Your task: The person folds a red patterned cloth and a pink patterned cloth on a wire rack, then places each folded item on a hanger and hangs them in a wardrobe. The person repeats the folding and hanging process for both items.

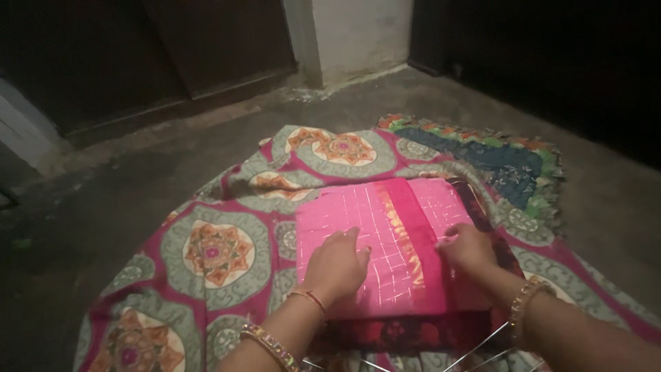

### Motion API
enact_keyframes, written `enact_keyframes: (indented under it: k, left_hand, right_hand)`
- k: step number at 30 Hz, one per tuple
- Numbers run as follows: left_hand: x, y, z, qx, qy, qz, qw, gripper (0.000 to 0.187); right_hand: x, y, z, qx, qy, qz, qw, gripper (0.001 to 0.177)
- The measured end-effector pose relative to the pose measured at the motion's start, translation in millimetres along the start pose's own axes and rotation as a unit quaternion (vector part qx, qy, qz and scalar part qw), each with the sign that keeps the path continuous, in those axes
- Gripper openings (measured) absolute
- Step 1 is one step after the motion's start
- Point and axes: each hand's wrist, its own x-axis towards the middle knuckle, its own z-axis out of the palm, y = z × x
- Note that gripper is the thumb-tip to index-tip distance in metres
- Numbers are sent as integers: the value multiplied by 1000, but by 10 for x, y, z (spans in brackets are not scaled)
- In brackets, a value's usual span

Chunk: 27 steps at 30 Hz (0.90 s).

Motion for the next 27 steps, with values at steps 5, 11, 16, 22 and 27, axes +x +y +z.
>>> enact_keyframes:
  k: [5,11,16,22,27]
  left_hand:
    - [-166,-172,352,12,66,13,998,50]
    - [-156,-328,752,34,146,33,988,59]
    - [-286,-489,931,81,78,-2,994,62]
    - [-384,-517,1010,95,118,9,988,63]
    - [-458,-423,1026,113,160,0,981,60]
  right_hand:
    - [-507,-278,154,124,177,-213,953,28]
    - [-1190,-662,792,178,56,-327,926,37]
    - [-968,-348,913,-114,105,-367,917,60]
    - [-686,185,709,-205,151,-283,925,61]
    - [-457,491,522,-209,145,-212,944,61]
